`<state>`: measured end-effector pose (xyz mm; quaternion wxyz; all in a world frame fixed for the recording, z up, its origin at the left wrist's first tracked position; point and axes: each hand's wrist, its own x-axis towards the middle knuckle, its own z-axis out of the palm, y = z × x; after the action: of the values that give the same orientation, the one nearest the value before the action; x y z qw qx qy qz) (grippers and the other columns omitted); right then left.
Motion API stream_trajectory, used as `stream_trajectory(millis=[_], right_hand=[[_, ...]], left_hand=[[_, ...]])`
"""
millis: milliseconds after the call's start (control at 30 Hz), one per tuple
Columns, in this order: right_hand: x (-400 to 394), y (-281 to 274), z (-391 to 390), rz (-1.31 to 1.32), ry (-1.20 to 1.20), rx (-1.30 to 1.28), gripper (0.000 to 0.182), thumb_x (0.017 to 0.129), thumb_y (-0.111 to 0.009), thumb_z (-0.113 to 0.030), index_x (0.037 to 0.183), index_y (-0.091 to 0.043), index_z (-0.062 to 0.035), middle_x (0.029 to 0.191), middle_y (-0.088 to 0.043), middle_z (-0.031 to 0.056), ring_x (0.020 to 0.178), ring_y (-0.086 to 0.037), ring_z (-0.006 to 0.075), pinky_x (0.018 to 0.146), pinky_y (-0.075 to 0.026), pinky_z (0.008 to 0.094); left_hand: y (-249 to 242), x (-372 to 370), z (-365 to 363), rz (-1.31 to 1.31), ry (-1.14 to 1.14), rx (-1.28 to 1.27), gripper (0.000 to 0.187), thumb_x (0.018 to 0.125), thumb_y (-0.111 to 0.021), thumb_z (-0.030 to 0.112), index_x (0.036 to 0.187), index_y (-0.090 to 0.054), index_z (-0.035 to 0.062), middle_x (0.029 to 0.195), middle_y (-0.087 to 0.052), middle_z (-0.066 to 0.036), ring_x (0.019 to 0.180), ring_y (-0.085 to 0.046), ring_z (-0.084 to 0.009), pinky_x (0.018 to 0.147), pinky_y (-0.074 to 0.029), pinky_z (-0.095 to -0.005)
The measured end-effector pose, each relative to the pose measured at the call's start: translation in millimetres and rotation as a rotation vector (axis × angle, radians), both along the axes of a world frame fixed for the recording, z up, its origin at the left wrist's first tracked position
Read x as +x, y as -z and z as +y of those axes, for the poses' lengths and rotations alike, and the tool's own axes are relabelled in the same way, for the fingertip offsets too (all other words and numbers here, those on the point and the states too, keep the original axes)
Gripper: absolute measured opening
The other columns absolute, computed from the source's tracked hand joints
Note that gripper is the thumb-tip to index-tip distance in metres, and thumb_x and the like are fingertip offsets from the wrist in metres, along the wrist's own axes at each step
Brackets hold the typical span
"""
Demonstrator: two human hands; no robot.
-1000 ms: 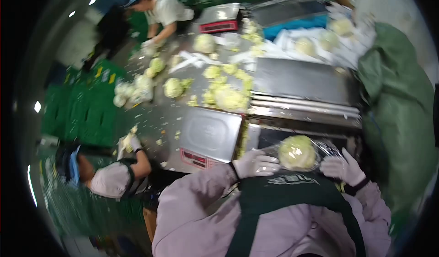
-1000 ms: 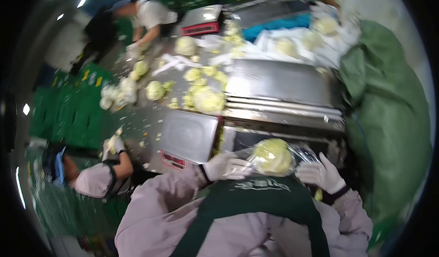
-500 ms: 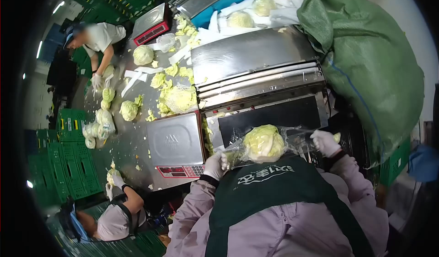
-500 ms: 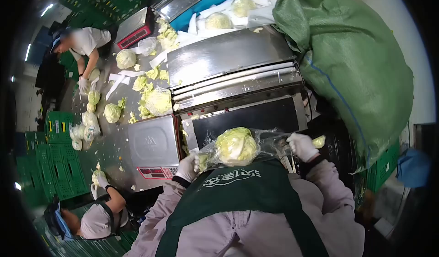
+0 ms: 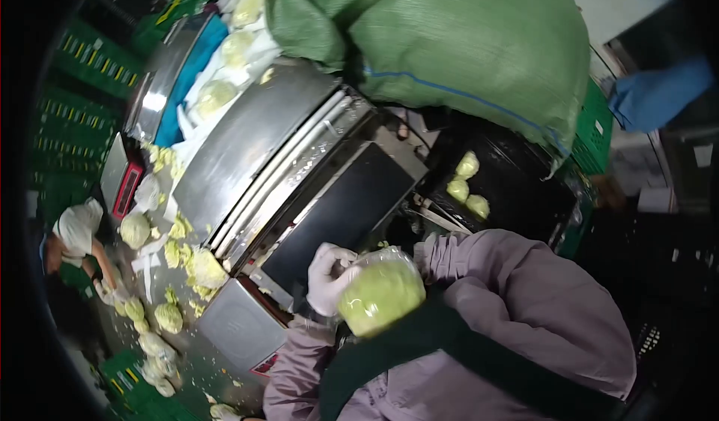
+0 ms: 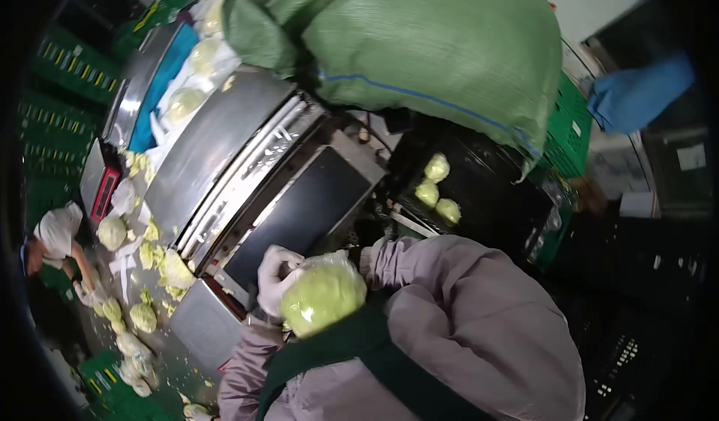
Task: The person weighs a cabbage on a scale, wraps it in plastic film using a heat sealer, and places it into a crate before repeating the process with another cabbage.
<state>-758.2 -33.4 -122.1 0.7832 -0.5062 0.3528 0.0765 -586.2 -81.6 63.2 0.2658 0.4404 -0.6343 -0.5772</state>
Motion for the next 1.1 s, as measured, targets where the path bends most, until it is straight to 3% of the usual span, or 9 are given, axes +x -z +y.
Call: stream_trajectory(millis=[133,200,267,333,467,533,833,1000,1100], right_hand=[[-24.5,-47.1,-8.3,-0.261,0.429,0.407,0.041,0.091,-0.059,-0.028,0.121,-0.052,-0.0016,0.116,-0.058,0.0112,0.105,-0.055,0.0208,0.089,-0.045,0.0344],[-44.8,-68.9,-10.1,-0.358,0.623,0.492,0.046,0.091,-0.06,-0.031,0.125,-0.05,-0.0016,0.12,-0.056,0.0114,0.11,-0.054,0.0208,0.092,-0.044,0.0342],[-72.3,-89.5,-10.2,-0.41,0.801,0.465,0.051,0.091,-0.061,-0.033,0.13,-0.048,-0.0016,0.125,-0.055,0.0116,0.114,-0.053,0.0209,0.095,-0.044,0.0339],[-108.9,-114.1,-5.3,-0.394,0.99,0.316,0.057,0.091,-0.062,-0.036,0.134,-0.046,-0.0016,0.13,-0.054,0.0118,0.118,-0.052,0.021,0.098,-0.043,0.0337],[-185.1,-182.1,14.1,-0.539,0.946,-0.388,0.083,0.085,-0.069,-0.042,0.147,-0.029,-0.0052,0.146,-0.039,0.0142,0.132,-0.041,0.0245,0.108,-0.036,0.0368],[-200.6,-190.8,18.0,-0.451,0.893,-0.326,0.093,0.081,-0.074,-0.042,0.147,-0.025,-0.0005,0.148,-0.035,0.0137,0.135,-0.035,0.0219,0.113,-0.028,0.0369],[-364.0,24.7,107.2,-0.633,1.67,0.44,0.061,0.093,-0.057,-0.041,0.141,-0.04,-0.0074,0.137,-0.05,0.0139,0.125,-0.05,0.0267,0.104,-0.042,0.0459],[-432.0,84.2,101.1,0.044,2.122,0.337,0.062,0.085,-0.071,-0.037,0.134,-0.047,-0.0071,0.127,-0.055,0.0117,0.124,-0.05,0.0255,0.093,-0.05,0.0435],[-443.5,138.5,91.3,0.445,2.046,0.166,0.072,0.074,-0.078,-0.045,0.131,-0.051,-0.0107,0.128,-0.055,0.0151,0.115,-0.056,0.0295,0.092,-0.049,0.0463]], left_hand=[[-62.7,-57.7,-35.4,0.058,0.504,-0.312,0.046,0.092,-0.052,0.042,0.118,-0.065,0.006,0.128,-0.052,-0.018,0.12,-0.044,-0.0298,0.107,-0.025,-0.0435],[-51.4,-70.5,-32.8,0.184,0.724,0.2,0.05,0.097,-0.046,0.04,0.125,-0.059,0.001,0.137,-0.048,-0.02,0.135,-0.034,-0.0305,0.114,-0.01,-0.0456],[-42.8,-77.1,-20.9,0.17,0.718,0.346,0.057,0.097,-0.043,0.044,0.132,-0.051,-0.001,0.135,-0.05,-0.02,0.136,-0.036,-0.0289,0.114,-0.018,-0.0456],[-30.9,-78.8,-15.1,0.332,0.341,1.174,0.063,0.098,-0.038,0.047,0.137,-0.043,-0.0012,0.136,-0.05,-0.019,0.131,-0.044,-0.0294,0.11,-0.032,-0.0443],[-23.9,-119.3,-31.9,0.39,0.237,1.456,0.079,0.094,-0.033,0.065,0.139,-0.039,-0.0006,0.136,-0.049,-0.019,0.123,-0.052,-0.0312,0.104,-0.043,-0.0441],[-21.4,-153.4,-30.8,0.266,0.297,1.266,0.091,0.089,-0.025,0.074,0.145,-0.03,0.0032,0.14,-0.046,-0.018,0.125,-0.051,-0.03,0.104,-0.043,-0.0442],[-2.9,-189.3,-44.6,-0.011,0.52,1.05,0.081,0.093,-0.05,0.054,0.15,-0.02,0.004,0.15,-0.032,-0.018,0.135,-0.037,-0.0308,0.108,-0.034,-0.0457],[11.8,-170.5,-37.4,-0.148,0.418,0.988,0.073,0.095,-0.053,0.044,0.147,-0.025,0.0009,0.146,-0.037,-0.02,0.132,-0.041,-0.0295,0.109,-0.034,-0.0416],[20.3,-161.5,-34.1,-0.187,0.321,1.051,0.076,0.094,-0.055,0.045,0.146,-0.026,-0.0013,0.144,-0.039,-0.021,0.131,-0.043,-0.0297,0.109,-0.033,-0.0413]])
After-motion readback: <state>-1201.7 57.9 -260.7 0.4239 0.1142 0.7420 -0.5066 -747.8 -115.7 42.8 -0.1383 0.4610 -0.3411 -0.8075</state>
